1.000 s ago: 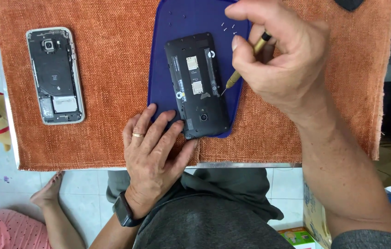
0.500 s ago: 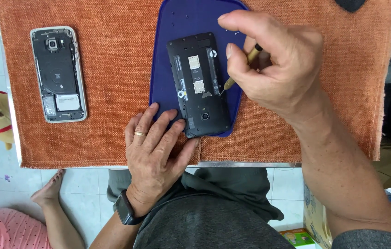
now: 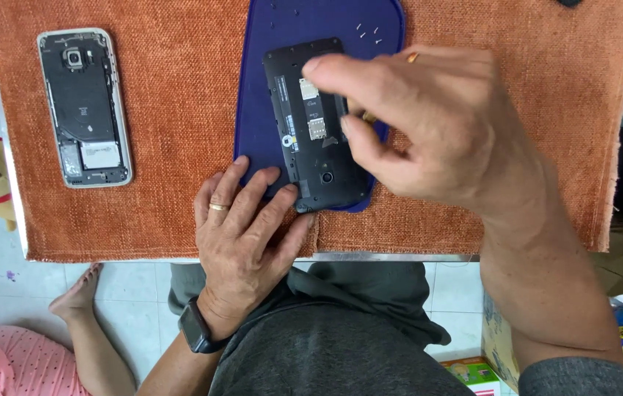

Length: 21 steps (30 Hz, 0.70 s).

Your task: Using a precision screwdriver to remove screws from the internal frame of a mobile phone during disassembly.

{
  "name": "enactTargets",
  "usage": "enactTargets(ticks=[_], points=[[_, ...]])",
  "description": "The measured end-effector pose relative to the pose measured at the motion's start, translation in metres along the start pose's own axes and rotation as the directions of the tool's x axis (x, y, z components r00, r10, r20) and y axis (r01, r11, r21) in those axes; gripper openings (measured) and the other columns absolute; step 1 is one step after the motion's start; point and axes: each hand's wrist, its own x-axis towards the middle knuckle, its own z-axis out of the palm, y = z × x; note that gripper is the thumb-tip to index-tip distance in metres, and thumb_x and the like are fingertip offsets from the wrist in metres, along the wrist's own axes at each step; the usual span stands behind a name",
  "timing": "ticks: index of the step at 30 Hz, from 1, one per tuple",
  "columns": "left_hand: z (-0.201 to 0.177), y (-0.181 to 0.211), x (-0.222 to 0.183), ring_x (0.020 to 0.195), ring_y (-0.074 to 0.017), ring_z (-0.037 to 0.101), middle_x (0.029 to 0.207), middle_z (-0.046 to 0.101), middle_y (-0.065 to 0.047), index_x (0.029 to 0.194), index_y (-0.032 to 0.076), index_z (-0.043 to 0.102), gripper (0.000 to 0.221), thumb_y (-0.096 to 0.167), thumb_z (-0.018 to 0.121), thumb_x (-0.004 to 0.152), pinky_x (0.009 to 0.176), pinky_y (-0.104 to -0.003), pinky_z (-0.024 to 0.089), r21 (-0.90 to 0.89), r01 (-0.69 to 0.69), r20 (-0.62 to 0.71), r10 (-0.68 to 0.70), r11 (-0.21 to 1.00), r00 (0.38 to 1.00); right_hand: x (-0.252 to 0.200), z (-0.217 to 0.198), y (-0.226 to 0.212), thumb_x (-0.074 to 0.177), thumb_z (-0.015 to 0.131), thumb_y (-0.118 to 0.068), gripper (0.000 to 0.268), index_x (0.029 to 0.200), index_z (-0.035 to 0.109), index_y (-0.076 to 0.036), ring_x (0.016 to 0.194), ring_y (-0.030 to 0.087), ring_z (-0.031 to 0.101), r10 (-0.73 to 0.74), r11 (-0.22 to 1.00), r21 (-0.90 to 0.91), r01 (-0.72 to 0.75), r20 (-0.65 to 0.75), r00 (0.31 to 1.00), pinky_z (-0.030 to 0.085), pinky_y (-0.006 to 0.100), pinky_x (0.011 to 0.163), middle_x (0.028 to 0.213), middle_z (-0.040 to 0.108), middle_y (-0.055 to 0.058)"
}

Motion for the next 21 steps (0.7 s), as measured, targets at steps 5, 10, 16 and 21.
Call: enactTargets(ticks=[5,10,16,21], points=[[0.001,-0.001,-0.002,0.129,-0.0383,0.058,0.128,0.066,-0.009,0.114,0.017,0.075,0.027,0.036,0.082,0.096,0.104,-0.058,0.048,0.023,-0.012,0.017,0.011,1.0,1.0,-0.013,-0.001,0.0,0.112,0.089,0.006,0.043,0.145,0.062,0.001,0.077,0.026,0.066,0.034,0.999,-0.041,-0.033,0.046,0.998,0.058,0.043,0.067,0.101,0.076,0.01],[0.002,-0.001,-0.001,0.129,-0.0392,0.059,0.128,0.066,-0.01,0.114,0.017,0.075,0.027,0.035,0.083,0.095,0.104,-0.058,0.049,0.029,-0.016,0.009,0.015,0.999,1.0,-0.007,-0.002,-0.002,0.111,0.101,-0.008,0.046,0.141,0.068,0.002,0.078,0.025,0.073,0.006,0.992,-0.125,-0.008,-0.01,1.0,0.061,0.041,0.069,0.101,0.081,0.011],[0.002,-0.001,-0.001,0.126,-0.0385,0.061,0.125,0.067,-0.009,0.112,0.017,0.075,0.027,0.035,0.084,0.095,0.103,-0.057,0.049,0.038,-0.021,-0.002,0.021,0.999,1.0,-0.003,-0.006,-0.004,0.11,0.099,-0.005,0.043,0.138,0.067,0.005,0.076,0.028,0.068,0.024,0.994,-0.105,-0.024,-0.001,1.0,0.057,0.042,0.072,0.103,0.08,0.014],[0.002,-0.001,-0.001,0.128,-0.038,0.06,0.126,0.067,-0.009,0.113,0.017,0.075,0.028,0.036,0.085,0.095,0.104,-0.057,0.049,0.049,-0.018,-0.002,0.018,0.999,1.0,-0.002,-0.006,-0.004,0.107,0.09,0.01,0.032,0.131,0.071,0.002,0.065,0.024,0.058,0.05,0.994,-0.099,-0.049,0.013,0.999,0.051,0.038,0.062,0.089,0.072,0.008]])
